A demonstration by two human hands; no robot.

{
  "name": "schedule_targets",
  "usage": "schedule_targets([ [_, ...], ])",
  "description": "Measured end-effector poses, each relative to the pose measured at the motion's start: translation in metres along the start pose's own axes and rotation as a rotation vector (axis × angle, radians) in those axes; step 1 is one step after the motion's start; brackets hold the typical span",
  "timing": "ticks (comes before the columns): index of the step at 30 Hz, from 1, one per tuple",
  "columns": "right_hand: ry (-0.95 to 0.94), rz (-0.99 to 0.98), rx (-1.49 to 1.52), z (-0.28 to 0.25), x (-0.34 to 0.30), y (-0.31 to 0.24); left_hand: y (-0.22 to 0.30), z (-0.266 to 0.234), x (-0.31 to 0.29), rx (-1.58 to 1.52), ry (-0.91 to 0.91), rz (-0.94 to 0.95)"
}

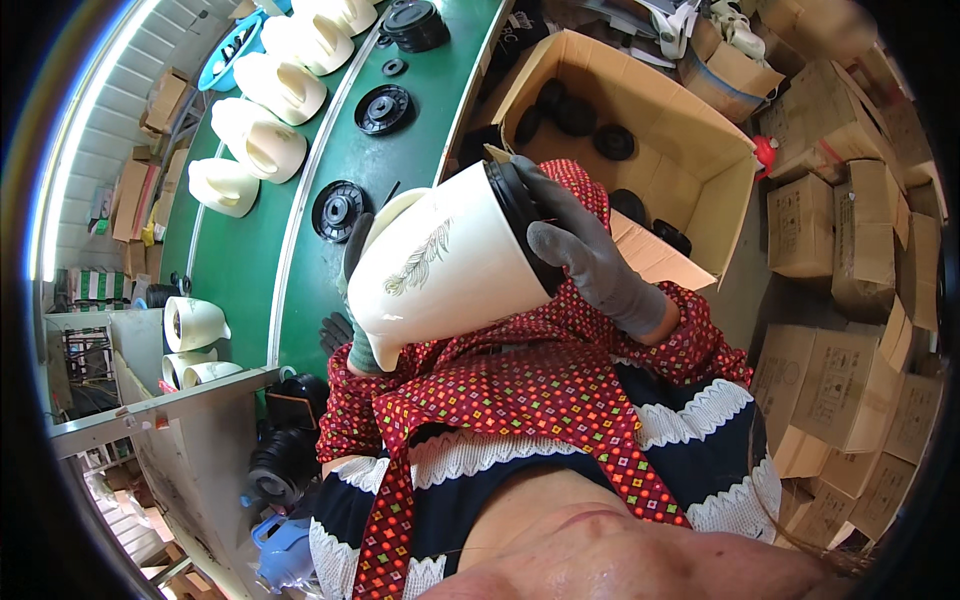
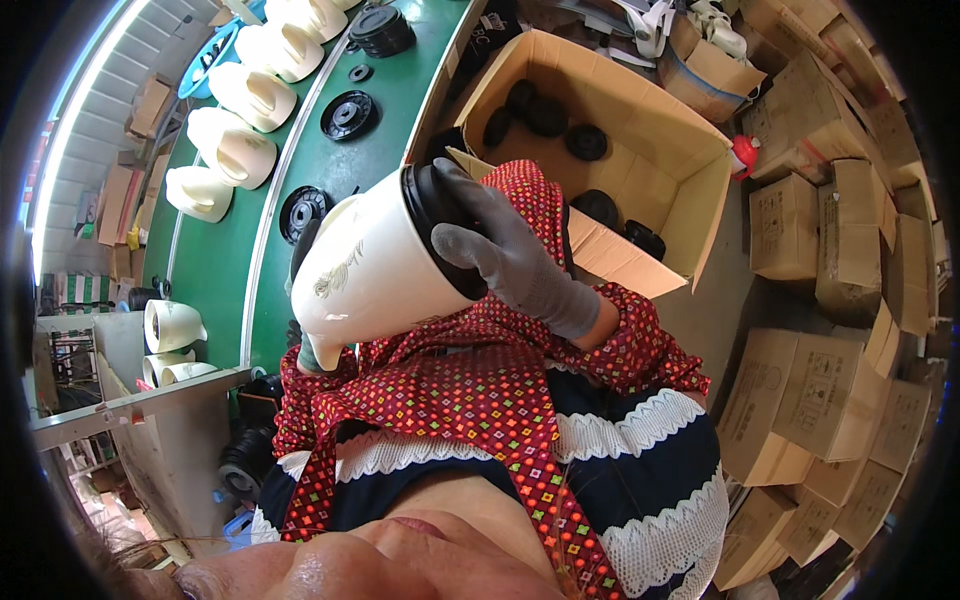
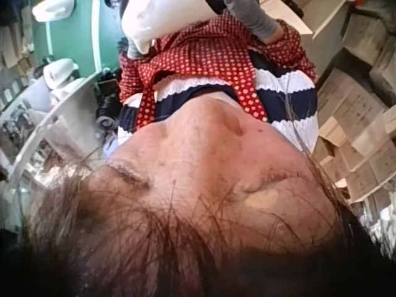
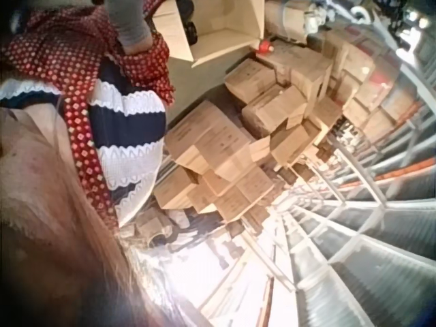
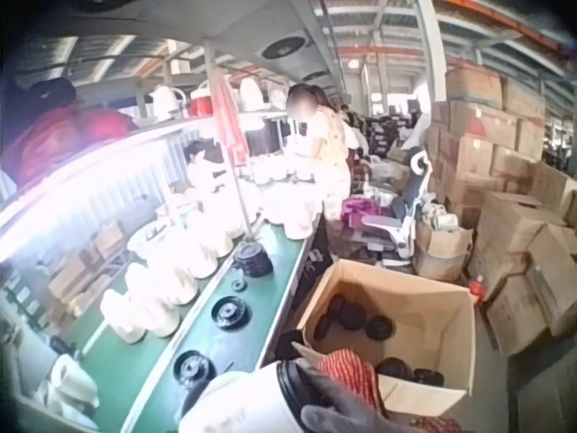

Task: The person assembles white plastic kettles by inserting black circular components into the base and securing black lids on top. The person handles each kettle one at a time, places the assembled units on a green workbench, and occasionally retrieves additional parts from a nearby cardboard box.

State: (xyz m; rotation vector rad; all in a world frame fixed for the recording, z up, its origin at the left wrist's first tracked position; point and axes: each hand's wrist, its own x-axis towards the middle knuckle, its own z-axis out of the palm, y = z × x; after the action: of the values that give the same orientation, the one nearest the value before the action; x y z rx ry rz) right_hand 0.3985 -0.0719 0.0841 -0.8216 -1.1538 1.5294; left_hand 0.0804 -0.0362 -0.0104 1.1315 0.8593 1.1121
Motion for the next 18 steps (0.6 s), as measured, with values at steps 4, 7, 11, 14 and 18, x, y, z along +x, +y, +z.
schedule_targets([
  [4, 0.103, -0.110, 0.355, -0.010, -0.002, 0.023, -0.001, -0.006, -0.014, -0.033, 0.002, -0.040],
  [7, 0.146, -0.256, 0.007, -0.016, -0.005, 0.022, -0.004, -0.009, -0.024, -0.051, 0.011, -0.062],
  [11, 0.061, -0.381, -0.500, -0.018, 0.002, 0.038, -0.009, -0.008, -0.028, -0.071, 0.017, -0.079],
  [14, 0.040, -0.387, -0.606, -0.013, 0.002, 0.045, -0.013, -0.005, -0.027, -0.088, 0.025, -0.076],
  [18, 0.013, -0.427, -0.572, -0.013, 0.004, 0.047, -0.021, 0.003, -0.015, -0.108, 0.034, -0.062],
])
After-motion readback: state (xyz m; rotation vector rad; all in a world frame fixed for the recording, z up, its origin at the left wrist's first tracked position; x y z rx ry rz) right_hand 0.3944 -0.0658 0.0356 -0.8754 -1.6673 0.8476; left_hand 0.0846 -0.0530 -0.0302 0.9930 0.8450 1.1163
